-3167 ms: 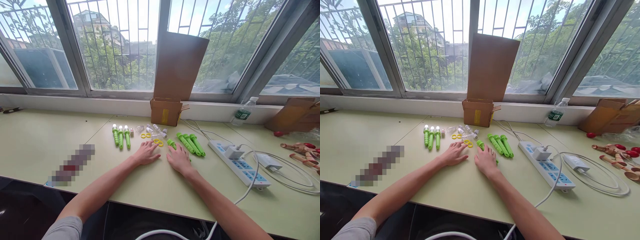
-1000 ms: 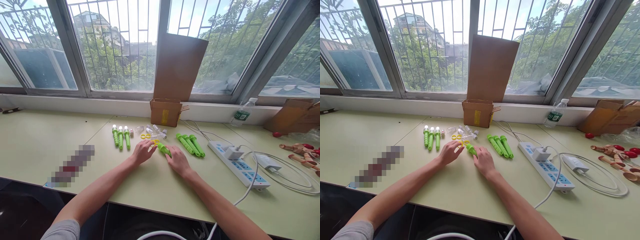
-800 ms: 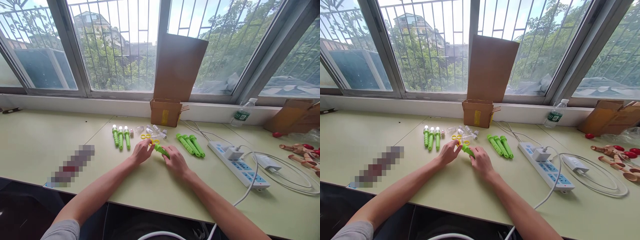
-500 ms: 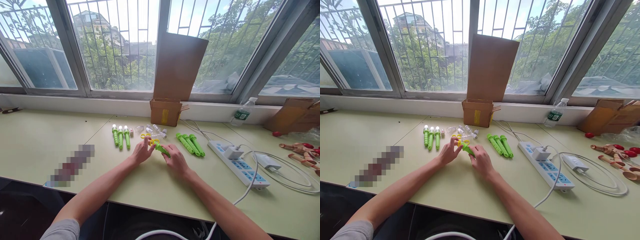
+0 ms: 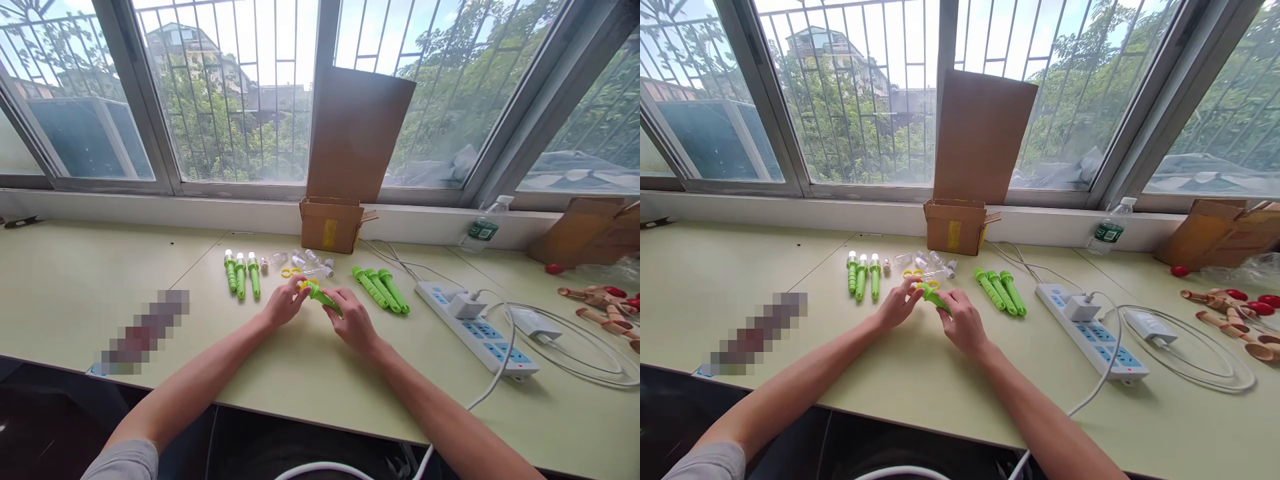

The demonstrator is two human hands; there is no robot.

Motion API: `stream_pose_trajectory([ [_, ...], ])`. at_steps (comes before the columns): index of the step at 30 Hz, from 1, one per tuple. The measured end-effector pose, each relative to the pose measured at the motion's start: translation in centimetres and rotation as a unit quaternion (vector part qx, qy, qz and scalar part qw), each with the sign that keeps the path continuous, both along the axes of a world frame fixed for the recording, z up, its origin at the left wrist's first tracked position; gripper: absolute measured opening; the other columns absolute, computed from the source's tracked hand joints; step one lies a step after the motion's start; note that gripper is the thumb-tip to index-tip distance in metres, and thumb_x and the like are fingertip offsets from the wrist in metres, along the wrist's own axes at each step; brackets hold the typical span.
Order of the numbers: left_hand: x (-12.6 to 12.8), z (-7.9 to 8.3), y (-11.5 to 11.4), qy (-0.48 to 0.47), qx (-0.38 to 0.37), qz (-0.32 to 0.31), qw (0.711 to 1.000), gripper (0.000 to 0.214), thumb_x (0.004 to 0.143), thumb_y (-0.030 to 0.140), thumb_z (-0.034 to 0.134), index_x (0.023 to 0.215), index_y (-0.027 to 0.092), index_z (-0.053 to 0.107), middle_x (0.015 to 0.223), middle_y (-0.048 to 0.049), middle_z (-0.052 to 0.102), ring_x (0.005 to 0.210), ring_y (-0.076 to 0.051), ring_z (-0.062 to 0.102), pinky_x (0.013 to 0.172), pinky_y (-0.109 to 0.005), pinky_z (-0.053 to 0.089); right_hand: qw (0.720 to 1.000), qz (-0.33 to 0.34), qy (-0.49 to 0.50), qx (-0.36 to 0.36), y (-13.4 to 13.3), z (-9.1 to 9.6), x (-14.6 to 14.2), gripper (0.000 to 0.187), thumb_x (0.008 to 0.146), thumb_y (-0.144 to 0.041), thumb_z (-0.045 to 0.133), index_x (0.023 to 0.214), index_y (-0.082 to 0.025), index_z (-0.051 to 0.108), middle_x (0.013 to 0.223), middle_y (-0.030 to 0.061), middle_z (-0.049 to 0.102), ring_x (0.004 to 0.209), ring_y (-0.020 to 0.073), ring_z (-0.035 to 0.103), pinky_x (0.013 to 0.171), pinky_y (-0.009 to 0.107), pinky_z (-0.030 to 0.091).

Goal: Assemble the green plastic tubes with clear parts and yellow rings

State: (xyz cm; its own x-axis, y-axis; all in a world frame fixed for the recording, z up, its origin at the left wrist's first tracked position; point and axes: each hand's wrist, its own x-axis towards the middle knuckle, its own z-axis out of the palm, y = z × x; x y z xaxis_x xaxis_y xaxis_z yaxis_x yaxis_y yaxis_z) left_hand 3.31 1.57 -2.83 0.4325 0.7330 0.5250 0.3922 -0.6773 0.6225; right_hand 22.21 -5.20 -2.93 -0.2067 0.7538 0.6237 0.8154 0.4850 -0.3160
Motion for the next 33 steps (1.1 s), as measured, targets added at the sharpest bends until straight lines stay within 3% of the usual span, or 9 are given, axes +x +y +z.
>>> stream_pose_trajectory([
  [12, -0.19, 0.38, -0.3, -0.002, 0.001, -0.029, 1.0, 0.035, 0.094, 0.044, 0.034, 0.114, 0.019, 0.049, 0.081, -0.0047, 0.068, 0.076, -0.018, 0.066, 0.068, -0.028, 0.049, 1.0, 0.018, -0.002, 0.012, 0.05, -0.04, 0.15, 0.038, 0.084, -0.018, 0.053, 0.121, -0.026, 0.055, 0.099, 0.0068, 0.059, 0.093, 0.022, 0.057, 0.076, 0.034, 0.052],
  [22, -0.41, 0.59, -0.56, 0.054, 0.015, -0.045, 0.997, 0.042, 0.093, 0.045, 0.035, 0.127, 0.021, 0.042, 0.099, -0.007, 0.066, 0.077, -0.018, 0.065, 0.072, -0.032, 0.05, 1.0, 0.014, -0.002, 0.01, -0.09, 0.08, 0.2, 0.039, 0.084, -0.018, 0.052, 0.122, -0.027, 0.054, 0.099, 0.006, 0.06, 0.091, 0.021, 0.059, 0.076, 0.033, 0.052],
  [33, -0.33, 0.5, -0.55, 0.048, 0.032, -0.051, 0.997, 0.049, 0.096, 0.041, 0.028, 0.139, 0.017, 0.031, 0.124, -0.0135, 0.056, 0.11, -0.024, 0.056, 0.093, -0.039, 0.045, 1.0, 0.015, -0.003, -0.006, -0.17, 0.17, 0.13, 0.036, 0.086, -0.021, 0.052, 0.121, -0.026, 0.054, 0.102, 0.0053, 0.062, 0.079, 0.017, 0.063, 0.07, 0.027, 0.052],
])
